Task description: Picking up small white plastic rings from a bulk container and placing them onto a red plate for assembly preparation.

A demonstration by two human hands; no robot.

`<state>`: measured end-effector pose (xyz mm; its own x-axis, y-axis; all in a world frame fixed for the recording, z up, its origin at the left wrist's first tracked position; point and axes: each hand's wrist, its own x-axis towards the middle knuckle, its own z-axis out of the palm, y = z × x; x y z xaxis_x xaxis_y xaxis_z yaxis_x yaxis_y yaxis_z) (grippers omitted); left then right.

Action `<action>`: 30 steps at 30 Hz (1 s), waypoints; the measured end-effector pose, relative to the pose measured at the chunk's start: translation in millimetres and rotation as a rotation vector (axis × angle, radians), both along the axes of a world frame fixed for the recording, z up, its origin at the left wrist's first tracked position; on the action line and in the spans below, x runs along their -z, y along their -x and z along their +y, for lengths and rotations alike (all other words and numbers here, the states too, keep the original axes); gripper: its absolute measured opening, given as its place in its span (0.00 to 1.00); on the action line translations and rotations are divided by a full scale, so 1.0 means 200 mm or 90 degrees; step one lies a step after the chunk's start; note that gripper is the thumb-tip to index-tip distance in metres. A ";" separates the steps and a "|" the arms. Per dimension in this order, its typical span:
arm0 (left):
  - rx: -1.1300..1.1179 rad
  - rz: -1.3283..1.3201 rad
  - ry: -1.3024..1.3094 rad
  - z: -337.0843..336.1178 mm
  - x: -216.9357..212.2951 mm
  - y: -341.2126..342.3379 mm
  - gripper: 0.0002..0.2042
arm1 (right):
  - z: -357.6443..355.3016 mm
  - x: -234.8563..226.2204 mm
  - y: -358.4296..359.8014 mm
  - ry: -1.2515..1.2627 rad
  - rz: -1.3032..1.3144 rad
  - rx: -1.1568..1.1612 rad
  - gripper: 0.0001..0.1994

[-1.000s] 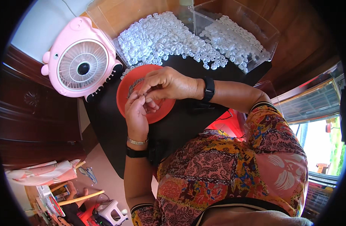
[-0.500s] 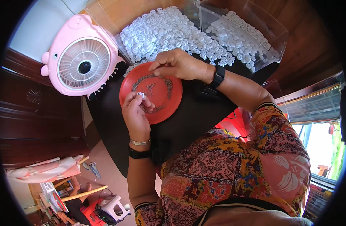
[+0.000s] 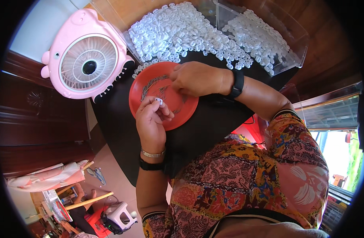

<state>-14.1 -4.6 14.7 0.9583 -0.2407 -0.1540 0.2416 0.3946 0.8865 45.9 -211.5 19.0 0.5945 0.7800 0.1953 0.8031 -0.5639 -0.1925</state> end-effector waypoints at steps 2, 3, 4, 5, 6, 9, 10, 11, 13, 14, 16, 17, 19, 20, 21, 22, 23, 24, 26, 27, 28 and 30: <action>0.021 0.018 0.029 0.00 -0.01 0.01 0.06 | -0.01 -0.03 0.01 0.047 0.060 -0.021 0.05; 0.026 0.020 0.042 -0.01 -0.02 0.01 0.06 | 0.00 -0.05 0.03 0.010 0.075 0.025 0.05; 0.031 0.021 0.056 -0.01 -0.02 0.01 0.06 | 0.01 -0.05 0.05 -0.026 0.090 0.071 0.05; 0.033 0.022 0.055 -0.01 -0.02 0.01 0.06 | 0.02 -0.02 0.05 -0.027 0.090 0.073 0.05; 0.007 -0.009 0.051 -0.01 -0.02 0.01 0.07 | 0.05 0.02 0.05 -0.068 0.013 0.022 0.05; -0.049 -0.047 0.059 0.00 -0.03 0.00 0.07 | 0.09 0.04 0.04 -0.094 -0.056 -0.045 0.05; -0.078 -0.056 0.071 0.01 -0.03 0.00 0.07 | 0.09 0.03 0.04 -0.080 -0.049 -0.060 0.05; -0.081 -0.055 0.071 0.01 -0.03 0.00 0.07 | 0.09 0.03 0.04 -0.080 -0.048 -0.063 0.05; -0.077 -0.072 0.060 0.01 -0.01 -0.01 0.07 | 0.08 0.02 0.04 -0.043 -0.020 -0.031 0.06; -0.078 -0.072 0.059 0.01 -0.01 -0.02 0.07 | 0.09 0.04 0.04 -0.044 -0.021 -0.032 0.06; -0.090 -0.069 0.052 0.01 0.00 -0.02 0.07 | 0.10 0.07 0.05 -0.038 -0.080 0.003 0.06; -0.089 -0.068 0.051 0.01 0.00 -0.02 0.07 | 0.10 0.07 0.05 -0.039 -0.079 0.004 0.06; -0.086 -0.062 0.042 0.01 0.01 -0.03 0.06 | 0.09 0.06 0.04 -0.004 -0.076 0.027 0.07; -0.085 -0.063 0.042 0.01 0.01 -0.02 0.06 | 0.08 0.06 0.03 -0.004 -0.077 0.028 0.07; -0.087 -0.063 0.038 0.01 0.00 -0.02 0.06 | 0.08 0.06 0.03 -0.031 -0.082 0.033 0.06; -0.089 -0.063 0.035 0.01 0.00 -0.01 0.06 | 0.08 0.06 0.03 -0.058 -0.086 0.039 0.05; -0.089 -0.062 0.034 0.01 0.00 -0.02 0.06 | 0.07 0.06 0.03 -0.059 -0.085 0.039 0.05; -0.089 -0.066 0.030 0.01 0.01 -0.02 0.06 | 0.07 0.05 0.04 -0.077 -0.086 0.033 0.05; -0.091 -0.069 0.025 0.01 0.01 -0.03 0.06 | 0.08 0.04 0.06 -0.097 -0.086 0.026 0.05; -0.093 -0.074 0.020 0.01 0.01 -0.03 0.06 | 0.08 0.03 0.07 -0.106 -0.050 -0.005 0.05; -0.094 -0.079 0.016 0.01 0.01 -0.03 0.06 | 0.09 0.03 0.08 -0.116 -0.016 -0.035 0.05; -0.091 -0.085 0.008 0.01 0.01 -0.02 0.06 | 0.10 0.03 0.10 -0.087 0.017 -0.024 0.05</action>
<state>-9.4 -3.5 12.9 0.9946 -0.1021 -0.0207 0.0627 0.4278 0.9017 25.3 -191.6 12.9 0.5719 0.7689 0.2859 0.8166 -0.5004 -0.2878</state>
